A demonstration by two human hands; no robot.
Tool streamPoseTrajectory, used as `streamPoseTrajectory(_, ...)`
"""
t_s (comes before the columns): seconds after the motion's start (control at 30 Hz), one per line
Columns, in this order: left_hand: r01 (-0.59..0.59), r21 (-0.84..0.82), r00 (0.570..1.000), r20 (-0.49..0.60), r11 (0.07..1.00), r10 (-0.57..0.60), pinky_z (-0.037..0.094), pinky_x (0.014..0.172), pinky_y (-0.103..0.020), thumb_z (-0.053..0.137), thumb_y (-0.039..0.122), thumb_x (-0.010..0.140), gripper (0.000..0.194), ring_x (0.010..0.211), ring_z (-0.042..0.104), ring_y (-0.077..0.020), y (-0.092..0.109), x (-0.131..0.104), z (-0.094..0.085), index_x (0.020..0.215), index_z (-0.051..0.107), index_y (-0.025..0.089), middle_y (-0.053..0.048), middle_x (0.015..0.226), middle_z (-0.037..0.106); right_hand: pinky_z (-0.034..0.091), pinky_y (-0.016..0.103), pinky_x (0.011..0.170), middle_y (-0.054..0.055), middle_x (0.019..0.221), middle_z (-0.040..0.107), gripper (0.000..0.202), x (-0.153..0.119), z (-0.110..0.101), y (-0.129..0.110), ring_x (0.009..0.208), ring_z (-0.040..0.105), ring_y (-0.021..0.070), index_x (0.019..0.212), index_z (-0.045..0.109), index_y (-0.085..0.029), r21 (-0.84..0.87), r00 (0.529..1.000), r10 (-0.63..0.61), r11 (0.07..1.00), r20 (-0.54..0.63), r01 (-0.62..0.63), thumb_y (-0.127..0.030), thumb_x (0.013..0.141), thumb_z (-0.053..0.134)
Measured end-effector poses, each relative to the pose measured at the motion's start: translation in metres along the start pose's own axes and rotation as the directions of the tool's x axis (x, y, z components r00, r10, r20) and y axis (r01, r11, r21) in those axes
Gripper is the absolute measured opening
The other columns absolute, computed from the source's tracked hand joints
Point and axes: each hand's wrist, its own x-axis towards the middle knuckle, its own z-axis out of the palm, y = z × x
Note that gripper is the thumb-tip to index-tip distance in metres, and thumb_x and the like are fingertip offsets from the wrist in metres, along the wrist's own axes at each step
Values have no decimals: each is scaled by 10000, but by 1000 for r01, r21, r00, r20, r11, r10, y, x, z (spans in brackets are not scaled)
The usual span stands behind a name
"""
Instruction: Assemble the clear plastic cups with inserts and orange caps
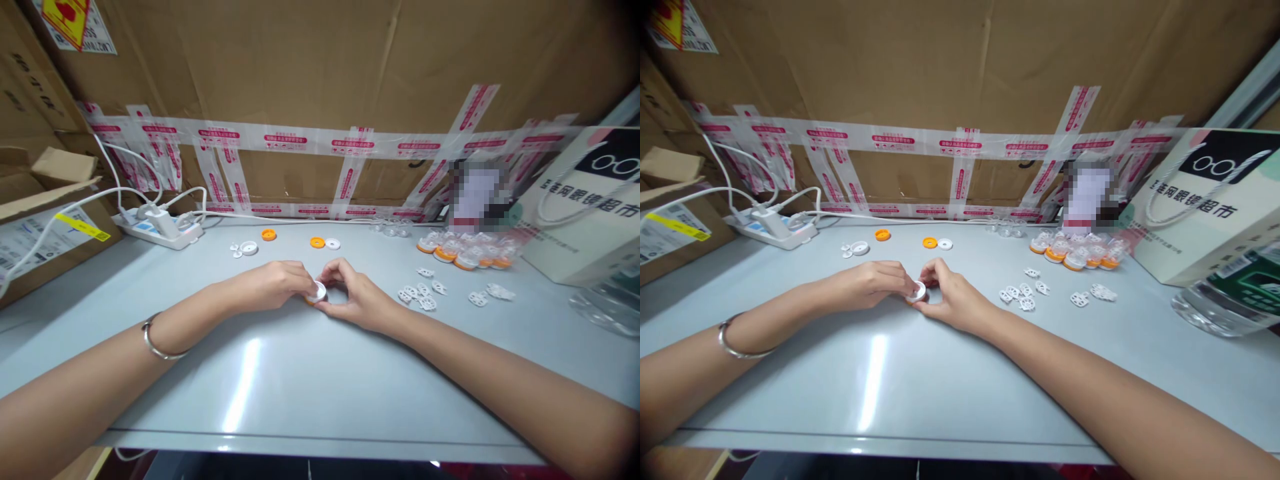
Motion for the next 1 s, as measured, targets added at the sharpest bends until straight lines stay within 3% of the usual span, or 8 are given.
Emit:
streamPoseTrajectory(0.17,-19,1,1000,1,1000,19,482,768,-275,389,-2,825,315,881,579,-162,-1,-2,0,970,625,148,-81,911,679,473,323,795,37,902,588,334,1,-2,2,848,586,157,932,393,-216,30,999,-38,999,36,37,-237,708,640)
streamPoseTrajectory(0.4,52,163,998,16,985,-55,444,640,-251,387,62,860,245,714,539,-158,13,0,2,857,623,125,-73,738,614,467,313,773,27,884,576,334,0,-1,1,831,572,154,919,373,-220,-18,1000,-28,999,6,29,-200,698,623)
streamPoseTrajectory(0.63,204,23,978,27,979,-205,437,723,-251,499,188,866,171,808,558,-151,15,-2,1,1026,555,164,-61,895,605,469,300,752,21,874,574,367,0,2,1,823,580,154,900,361,-225,-52,999,-22,998,-35,20,-191,662,637)
streamPoseTrajectory(0.87,149,91,989,-38,985,-146,424,748,-262,494,208,877,141,814,554,-157,5,-2,11,972,589,164,-50,851,619,482,304,763,12,862,587,360,2,2,3,802,595,139,887,360,-230,48,997,24,999,-77,-21,-168,660,633)
streamPoseTrajectory(1.0,81,255,991,-122,963,-50,441,701,-267,491,230,869,152,751,570,-157,2,1,16,944,599,154,-54,803,634,486,323,785,13,867,605,365,3,2,7,803,601,138,887,363,-231,154,994,70,987,-89,-56,-206,667,653)
